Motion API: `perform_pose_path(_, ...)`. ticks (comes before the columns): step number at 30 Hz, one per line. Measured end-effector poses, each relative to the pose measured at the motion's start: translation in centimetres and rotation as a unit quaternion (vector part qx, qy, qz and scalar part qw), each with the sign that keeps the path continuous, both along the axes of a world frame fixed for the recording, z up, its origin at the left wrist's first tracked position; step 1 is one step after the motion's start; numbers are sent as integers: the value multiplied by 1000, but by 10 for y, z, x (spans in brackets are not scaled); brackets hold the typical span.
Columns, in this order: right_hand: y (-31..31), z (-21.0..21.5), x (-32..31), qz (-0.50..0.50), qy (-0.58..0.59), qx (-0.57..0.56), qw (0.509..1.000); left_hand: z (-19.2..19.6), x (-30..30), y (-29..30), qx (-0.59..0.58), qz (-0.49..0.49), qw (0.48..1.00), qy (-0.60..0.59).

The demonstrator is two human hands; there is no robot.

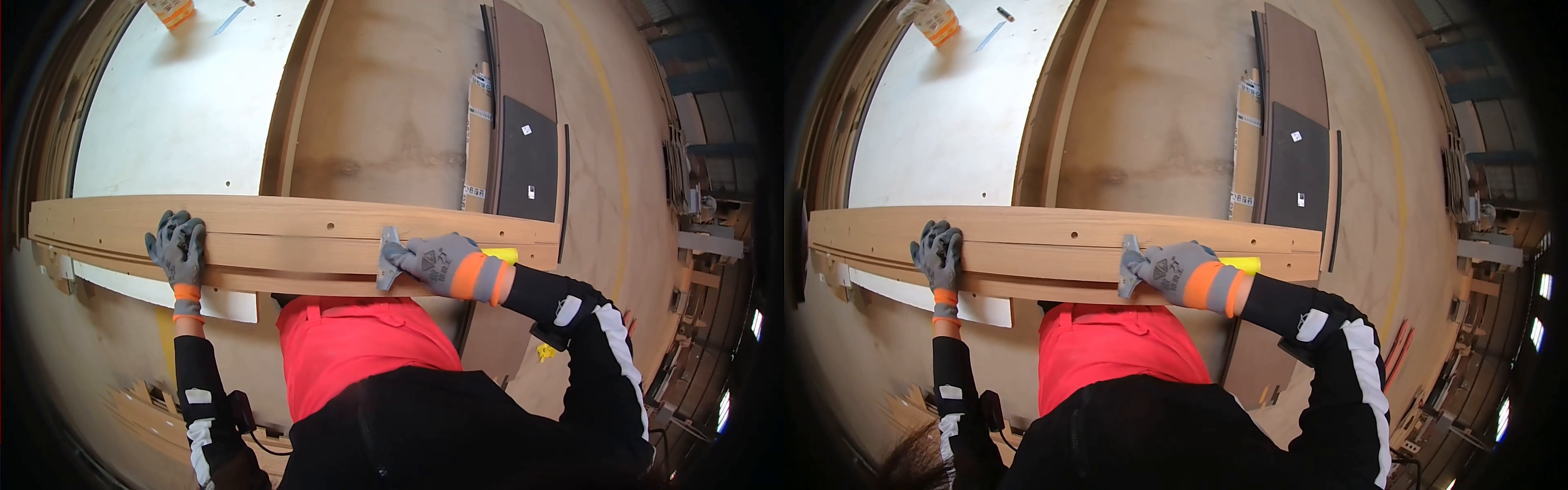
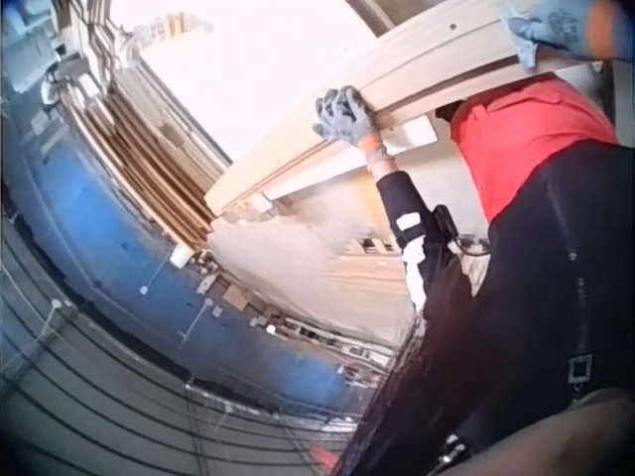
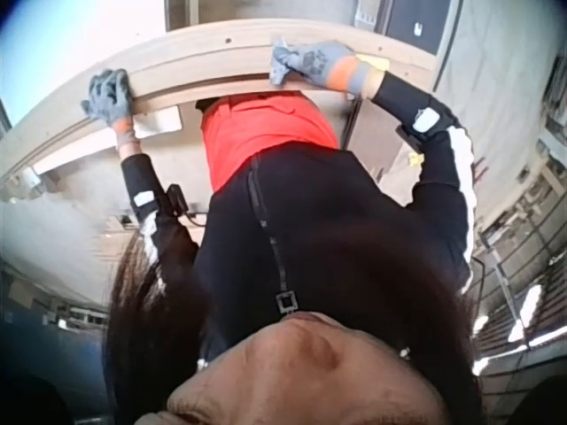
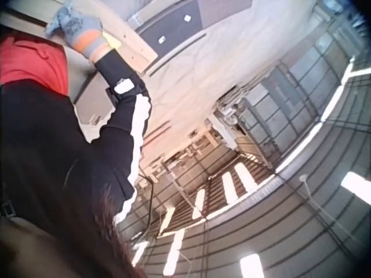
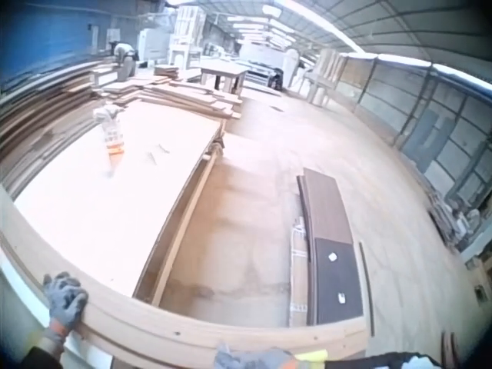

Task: Scraping and wiping down wooden board components for furniture manufacturing.

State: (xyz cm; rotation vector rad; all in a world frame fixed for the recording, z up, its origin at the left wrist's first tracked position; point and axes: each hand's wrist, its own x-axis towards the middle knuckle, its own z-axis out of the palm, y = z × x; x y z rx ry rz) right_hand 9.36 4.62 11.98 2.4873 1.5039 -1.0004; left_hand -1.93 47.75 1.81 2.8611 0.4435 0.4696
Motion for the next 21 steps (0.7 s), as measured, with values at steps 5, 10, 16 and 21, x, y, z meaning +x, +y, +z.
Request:
perform_pose_path(5, 44, -6, 3, 43, -17, 35, 998, 4, 2, -5, -22, 6, 1000, -11)
perform_pose_path(10, 87, -16, 4, 71, -40, 93, 992, 8, 2, -6, -19, 12, 1000, -19)
perform_pose_path(16, 149, 1, 6, 151, -72, 40, 985, 4, -1, -6, -20, 17, 1000, -17)
perform_pose_path(21, 124, -31, 22, 134, -28, 194, 971, 3, -1, -6, -26, 25, 999, -19)
